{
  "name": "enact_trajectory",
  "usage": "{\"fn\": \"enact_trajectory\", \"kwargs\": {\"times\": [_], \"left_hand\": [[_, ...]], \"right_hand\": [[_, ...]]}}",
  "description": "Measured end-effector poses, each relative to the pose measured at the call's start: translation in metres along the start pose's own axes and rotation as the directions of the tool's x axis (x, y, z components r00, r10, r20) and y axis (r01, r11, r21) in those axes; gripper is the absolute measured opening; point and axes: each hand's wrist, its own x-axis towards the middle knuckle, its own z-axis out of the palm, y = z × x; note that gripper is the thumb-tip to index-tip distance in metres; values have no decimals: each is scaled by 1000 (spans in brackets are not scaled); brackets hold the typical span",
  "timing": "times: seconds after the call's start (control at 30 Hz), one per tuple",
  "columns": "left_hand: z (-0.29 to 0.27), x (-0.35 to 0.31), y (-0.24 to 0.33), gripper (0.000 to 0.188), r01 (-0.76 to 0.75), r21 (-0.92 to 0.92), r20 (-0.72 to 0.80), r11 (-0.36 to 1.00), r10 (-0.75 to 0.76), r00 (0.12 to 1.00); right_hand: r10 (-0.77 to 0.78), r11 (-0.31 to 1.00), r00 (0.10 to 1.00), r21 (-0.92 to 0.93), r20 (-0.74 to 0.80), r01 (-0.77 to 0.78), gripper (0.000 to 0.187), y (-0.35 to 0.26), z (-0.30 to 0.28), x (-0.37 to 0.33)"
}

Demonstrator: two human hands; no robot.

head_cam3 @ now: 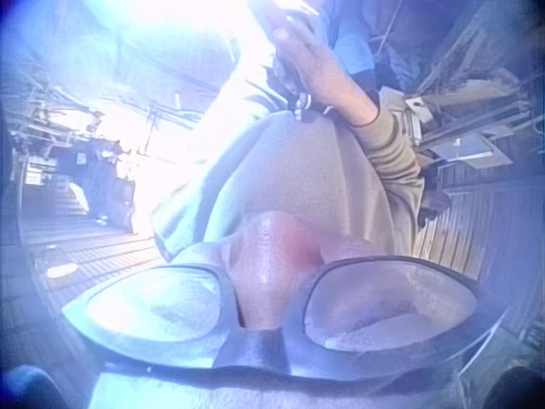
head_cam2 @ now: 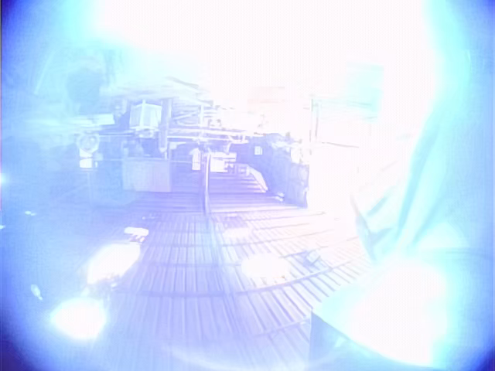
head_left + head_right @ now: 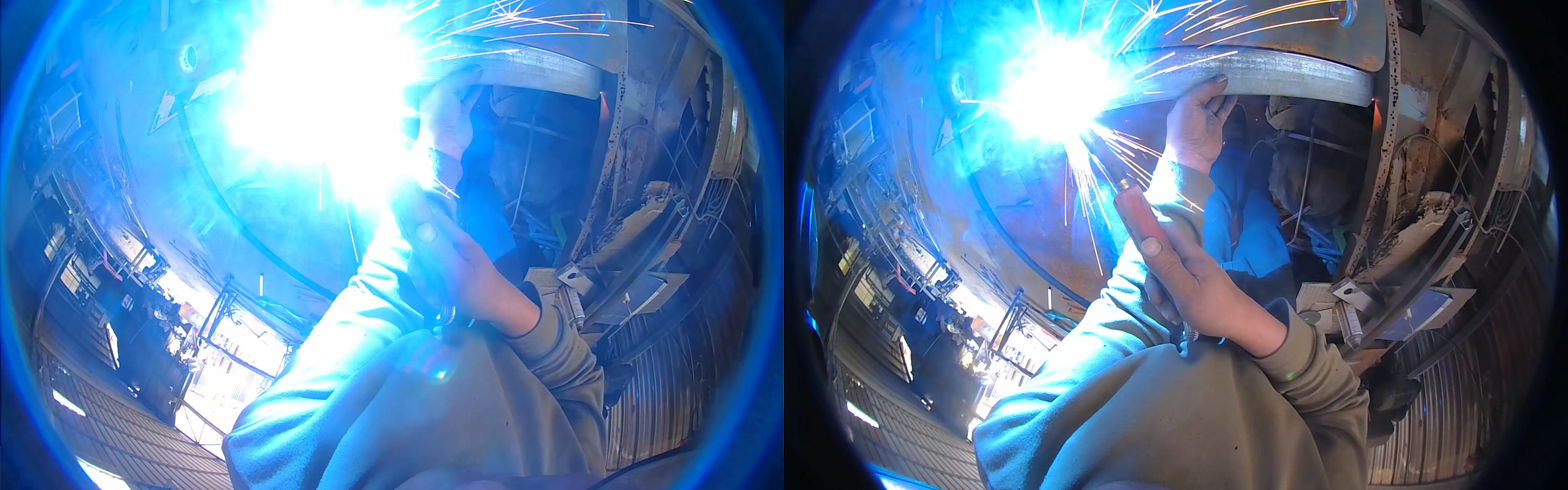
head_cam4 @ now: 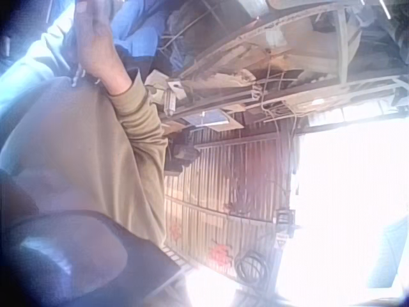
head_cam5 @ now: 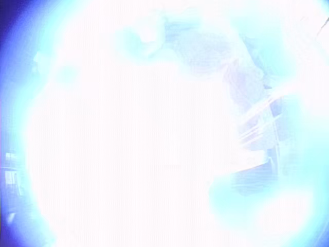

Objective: The person walks through a cluttered workshop, picks up a metal bar, and places it on a workbench. They then use a welding torch to weld the metal bar to a larger metal piece, creating bright sparks.

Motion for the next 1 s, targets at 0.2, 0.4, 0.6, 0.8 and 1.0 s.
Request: {"fn": "enact_trajectory", "kwargs": {"times": [0.2, 0.4, 0.6, 0.8, 1.0], "left_hand": [[-4, 5, -4, 27, -40, 6, 11, 999, 40, 999], [-12, 8, -9, 24, -62, 25, -16, 998, 63, 998], [-9, 6, -7, 22, -66, 41, -8, 997, 66, 998], [-1, 1, -3, 25, -96, 7, 2, 995, 96, 995], [3, 0, -1, 27, -86, -24, 1, 996, 86, 996]], "right_hand": [[60, 998, 998, -31, 7, -60, 68, 2, -3, 1], [28, 1000, 999, -3, 26, -28, 74, 2, -2, 2], [33, 999, 999, -8, 25, -33, 74, 0, -2, 1], [10, 1000, 1000, -3, 22, -10, 72, 3, -1, 4], [17, 1000, 1000, -3, 19, -17, 70, 2, -2, 2]]}}
